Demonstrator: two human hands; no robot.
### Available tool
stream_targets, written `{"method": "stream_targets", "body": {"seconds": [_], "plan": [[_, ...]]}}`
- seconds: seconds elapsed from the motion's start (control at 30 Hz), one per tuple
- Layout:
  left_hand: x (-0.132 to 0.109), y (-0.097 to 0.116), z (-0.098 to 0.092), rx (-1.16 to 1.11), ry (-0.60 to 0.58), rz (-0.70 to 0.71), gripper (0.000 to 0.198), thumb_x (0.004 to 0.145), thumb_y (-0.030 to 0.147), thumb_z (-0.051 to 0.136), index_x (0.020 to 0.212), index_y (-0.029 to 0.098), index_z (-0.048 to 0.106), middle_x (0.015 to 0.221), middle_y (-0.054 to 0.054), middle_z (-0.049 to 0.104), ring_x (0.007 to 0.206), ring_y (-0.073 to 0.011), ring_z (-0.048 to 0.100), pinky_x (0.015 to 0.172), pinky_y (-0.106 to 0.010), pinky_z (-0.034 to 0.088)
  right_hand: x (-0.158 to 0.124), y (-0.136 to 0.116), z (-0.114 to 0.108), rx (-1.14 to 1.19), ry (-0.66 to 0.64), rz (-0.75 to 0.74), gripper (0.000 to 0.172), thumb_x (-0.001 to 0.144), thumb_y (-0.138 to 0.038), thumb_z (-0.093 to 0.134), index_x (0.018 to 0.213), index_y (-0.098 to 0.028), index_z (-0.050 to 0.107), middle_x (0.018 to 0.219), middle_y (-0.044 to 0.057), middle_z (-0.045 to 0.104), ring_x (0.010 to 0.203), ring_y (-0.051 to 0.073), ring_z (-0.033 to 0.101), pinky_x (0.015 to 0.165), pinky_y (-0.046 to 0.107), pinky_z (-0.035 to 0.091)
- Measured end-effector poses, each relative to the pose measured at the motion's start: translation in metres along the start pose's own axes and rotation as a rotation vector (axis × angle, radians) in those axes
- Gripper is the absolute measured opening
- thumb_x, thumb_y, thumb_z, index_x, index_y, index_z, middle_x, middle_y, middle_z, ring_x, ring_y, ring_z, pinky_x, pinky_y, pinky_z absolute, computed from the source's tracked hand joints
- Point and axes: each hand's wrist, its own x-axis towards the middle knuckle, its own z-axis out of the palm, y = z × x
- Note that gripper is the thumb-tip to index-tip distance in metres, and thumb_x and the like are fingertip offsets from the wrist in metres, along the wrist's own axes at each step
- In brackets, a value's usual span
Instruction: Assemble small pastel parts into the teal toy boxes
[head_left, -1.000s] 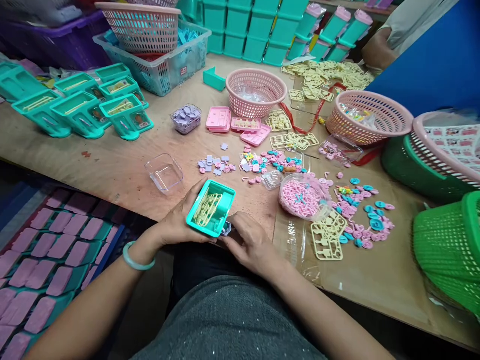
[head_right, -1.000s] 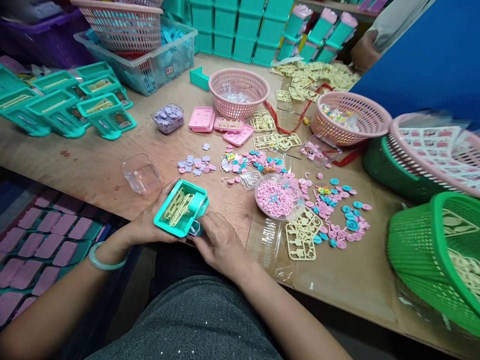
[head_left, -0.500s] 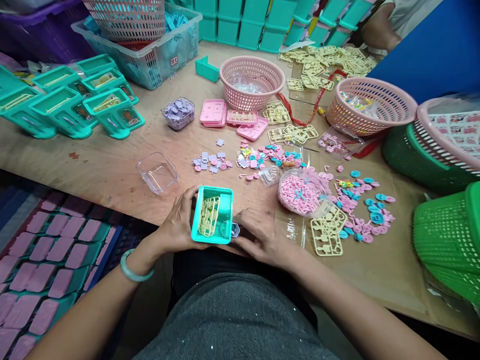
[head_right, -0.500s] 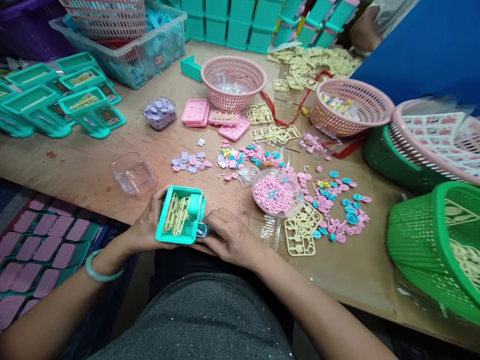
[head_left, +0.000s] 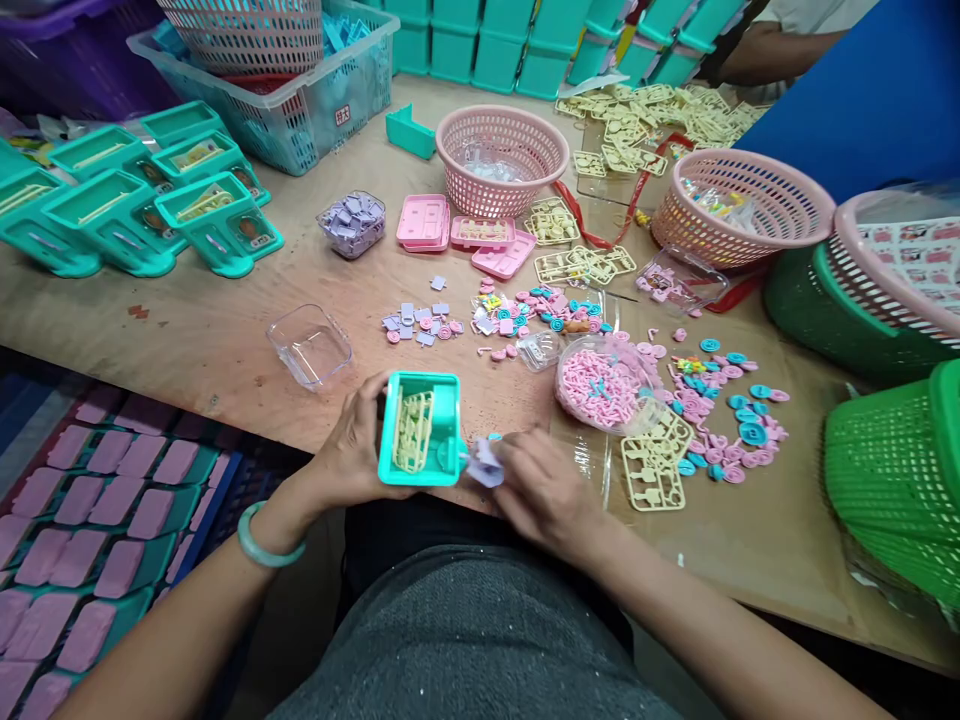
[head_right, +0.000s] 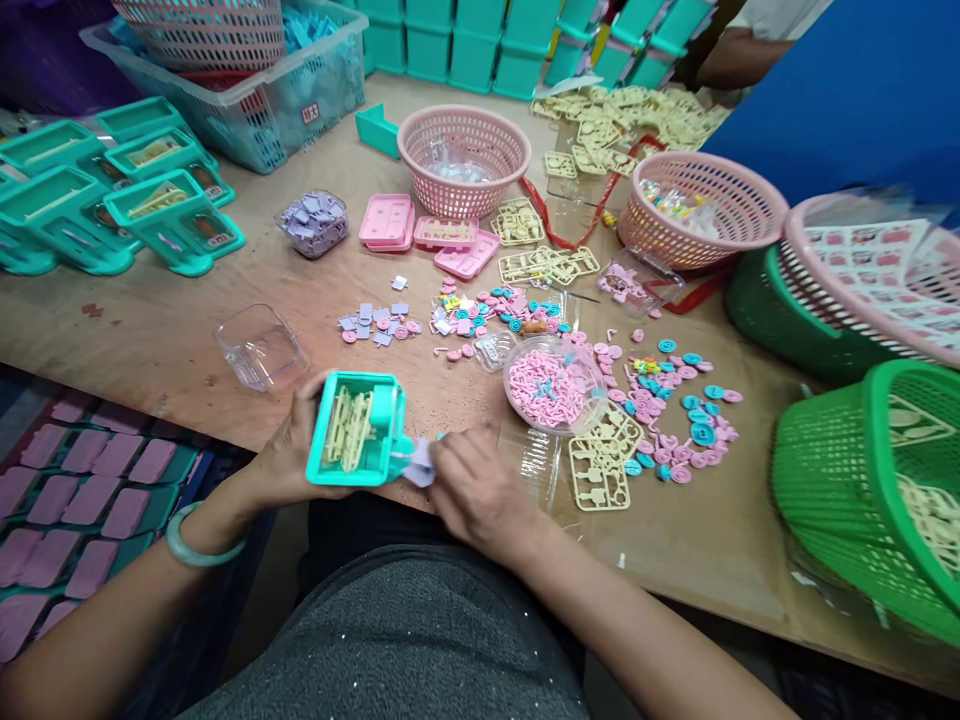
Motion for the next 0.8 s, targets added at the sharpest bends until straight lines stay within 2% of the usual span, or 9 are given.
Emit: {"method": "stream_targets", "body": {"seconds": [0.1,0.23,0.37,0.47,0.53,0.63,0.8], "plan": [[0.002,-0.003,-0.002,-0.021,0.008,-0.034,0.136,0.046,0.045,0.093,0.155,0.031,0.013,0.146,-0.016,0.038,0.129,-0.0427,0.049,0.108,-0.062,0.043,-0.013,0.01,-0.013,-0.114,-0.055,0.056,0.021,0.095,-0.014,0.051,0.115,-0.017,0.056,0.098,0.012,0.066,0.09,0.026,0.06,0.076,0.04,0.051],[0.005,-0.003,-0.004,-0.051,0.002,-0.048,0.132,0.049,0.047,0.093,0.155,0.031,0.015,0.148,-0.015,0.039,0.134,-0.0436,0.045,0.114,-0.063,0.038,-0.014,0.022,-0.02,-0.276,-0.127,0.214,0.017,0.097,-0.02,0.05,0.109,-0.016,0.06,0.092,0.013,0.065,0.084,0.027,0.061,0.071,0.041,0.052],[0.005,-0.004,-0.006,-0.074,-0.013,-0.044,0.132,0.049,0.045,0.094,0.156,0.032,0.018,0.153,-0.014,0.036,0.139,-0.0437,0.041,0.118,-0.062,0.036,-0.006,0.016,-0.015,-0.279,0.005,0.254,0.034,0.097,-0.028,0.056,0.128,-0.014,0.055,0.097,0.013,0.066,0.088,0.027,0.064,0.073,0.041,0.055],[0.005,-0.003,-0.008,-0.096,-0.033,-0.046,0.138,0.048,0.046,0.096,0.158,0.034,0.014,0.159,-0.014,0.032,0.144,-0.0446,0.036,0.121,-0.064,0.03,-0.006,0.006,-0.01,-0.196,0.122,0.233,0.034,0.098,-0.023,0.057,0.132,-0.018,0.054,0.101,0.012,0.068,0.091,0.025,0.067,0.076,0.039,0.057],[0.008,-0.002,-0.009,-0.142,-0.052,-0.026,0.147,0.044,0.047,0.098,0.16,0.035,0.008,0.163,-0.015,0.025,0.148,-0.0454,0.029,0.122,-0.064,0.025,-0.01,0.006,-0.009,-0.143,0.158,0.24,0.033,0.098,-0.017,0.054,0.131,-0.02,0.054,0.109,0.013,0.068,0.099,0.026,0.067,0.08,0.041,0.058],[0.015,0.003,-0.01,-0.234,-0.068,0.017,0.156,0.041,0.047,0.099,0.16,0.038,-0.001,0.168,-0.014,0.016,0.152,-0.044,0.019,0.123,-0.063,0.021,-0.016,0.015,-0.009,-0.15,0.159,0.267,0.041,0.098,-0.013,0.049,0.139,-0.017,0.051,0.118,0.017,0.067,0.111,0.028,0.065,0.087,0.045,0.059],[0.022,0.013,-0.014,-0.245,-0.087,-0.056,0.145,0.047,0.039,0.098,0.161,0.038,0.008,0.165,-0.012,0.025,0.149,-0.0431,0.03,0.122,-0.06,0.03,-0.019,0.023,-0.013,-0.316,0.162,0.283,0.052,0.098,-0.014,0.048,0.15,-0.017,0.042,0.11,0.014,0.071,0.092,0.024,0.07,0.077,0.039,0.059]]}}
